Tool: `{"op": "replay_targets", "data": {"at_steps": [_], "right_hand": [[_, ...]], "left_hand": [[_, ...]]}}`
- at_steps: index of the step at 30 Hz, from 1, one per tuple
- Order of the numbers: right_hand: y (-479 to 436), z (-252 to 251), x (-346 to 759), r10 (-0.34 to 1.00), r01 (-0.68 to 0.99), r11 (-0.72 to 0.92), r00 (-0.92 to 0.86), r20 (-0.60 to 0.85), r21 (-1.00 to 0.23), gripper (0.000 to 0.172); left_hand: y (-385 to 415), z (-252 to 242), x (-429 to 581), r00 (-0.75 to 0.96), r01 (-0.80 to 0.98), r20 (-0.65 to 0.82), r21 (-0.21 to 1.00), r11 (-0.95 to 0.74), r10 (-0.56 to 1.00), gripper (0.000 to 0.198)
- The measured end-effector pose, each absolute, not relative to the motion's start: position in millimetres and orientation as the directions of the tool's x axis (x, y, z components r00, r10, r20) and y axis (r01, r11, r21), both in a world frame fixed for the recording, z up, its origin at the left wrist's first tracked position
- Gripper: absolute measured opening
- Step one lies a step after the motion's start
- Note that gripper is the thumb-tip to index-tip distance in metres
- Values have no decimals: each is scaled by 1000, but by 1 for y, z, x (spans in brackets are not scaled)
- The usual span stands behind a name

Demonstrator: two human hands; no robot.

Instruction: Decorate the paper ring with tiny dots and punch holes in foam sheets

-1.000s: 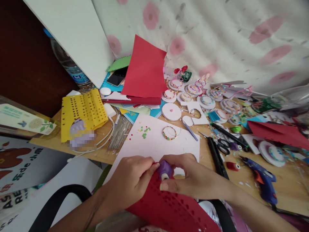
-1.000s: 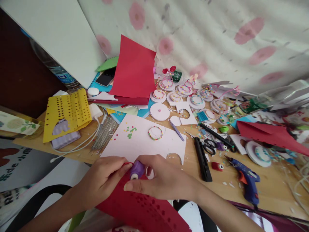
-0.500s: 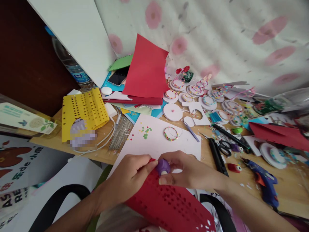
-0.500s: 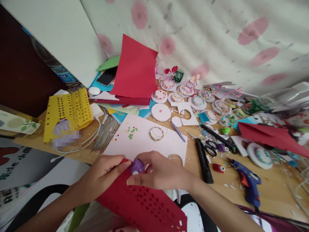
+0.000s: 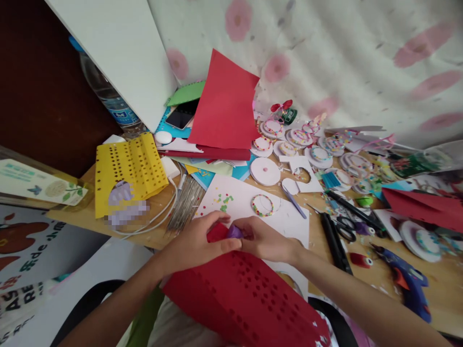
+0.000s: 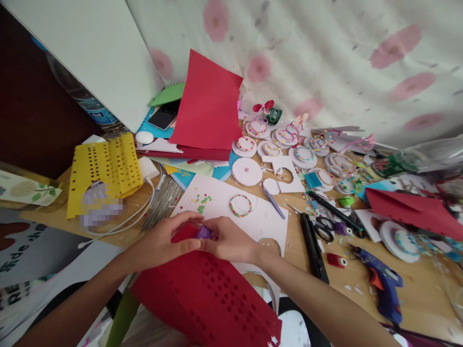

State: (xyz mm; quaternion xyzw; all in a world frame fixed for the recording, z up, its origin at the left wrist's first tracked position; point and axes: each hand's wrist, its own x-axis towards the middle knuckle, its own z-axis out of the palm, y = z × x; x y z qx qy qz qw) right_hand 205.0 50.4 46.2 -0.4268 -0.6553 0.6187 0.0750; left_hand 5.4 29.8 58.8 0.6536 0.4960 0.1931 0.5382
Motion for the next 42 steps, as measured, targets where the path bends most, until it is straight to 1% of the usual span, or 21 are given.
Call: {"op": "replay_targets", "data": {"at_steps": [1, 2, 6, 10, 13, 16, 19, 21, 25, 28, 30, 32, 34, 37, 40, 42], "right_hand": [[53, 45, 203, 653, 479, -120, -622, -432, -870, 23], [55, 45, 201, 657, 489, -116, -615, -436, -864, 21], [66, 44, 193, 686, 494, -156, -569, -454, -855, 20], [73, 41, 189, 680, 434, -230, -569, -463, -871, 18], [73, 38, 190, 664, 432, -245, -577, -475, -868, 19], [71, 37, 194, 621, 427, -239, -623, -475, -872, 23], [70, 45, 201, 569, 379, -262, -682, -459, -888, 31], [72, 53, 207, 576, 349, -266, -690, -439, -899, 34], [72, 62, 216, 644, 331, -217, -658, -389, -918, 30], [68, 53, 217, 726, 398, -118, -590, -352, -910, 28], [64, 44, 215, 794, 448, 5, -545, -268, -894, 25], [62, 38, 212, 842, 456, 106, -514, -165, -883, 23], [62, 38, 211, 846, 397, 85, -513, -145, -914, 25], [63, 47, 211, 786, 304, -52, -575, -226, -951, 25], [61, 56, 213, 739, 336, -93, -608, -291, -937, 27], [60, 58, 214, 726, 362, -98, -611, -316, -927, 28]], "left_hand": [[32, 58, 4, 460, 429, -319, 897, 108, 828, 51], [34, 58, 3, 477, 424, -349, 895, 136, 807, 52], [46, 54, 3, 477, 377, -355, 909, 178, 804, 35], [53, 48, 5, 495, 274, -380, 922, 274, 781, 34], [55, 42, 3, 514, 232, -413, 911, 341, 752, 34], [54, 40, -2, 521, 270, -447, 894, 356, 727, 34], [51, 43, -8, 515, 366, -548, 836, 410, 659, 28], [48, 47, -11, 494, 386, -604, 797, 465, 625, 28], [41, 56, -15, 445, 376, -660, 751, 543, 605, 26], [37, 59, -17, 369, 395, -680, 732, 555, 634, 26], [35, 59, -17, 350, 398, -674, 735, 549, 651, 26], [33, 58, -17, 343, 388, -659, 749, 537, 670, 26], [31, 58, -17, 330, 389, -639, 762, 517, 694, 26], [29, 59, -17, 330, 400, -621, 774, 490, 711, 28], [28, 62, -15, 340, 423, -606, 782, 458, 719, 30], [28, 65, -14, 317, 478, -586, 778, 408, 746, 33]]}}
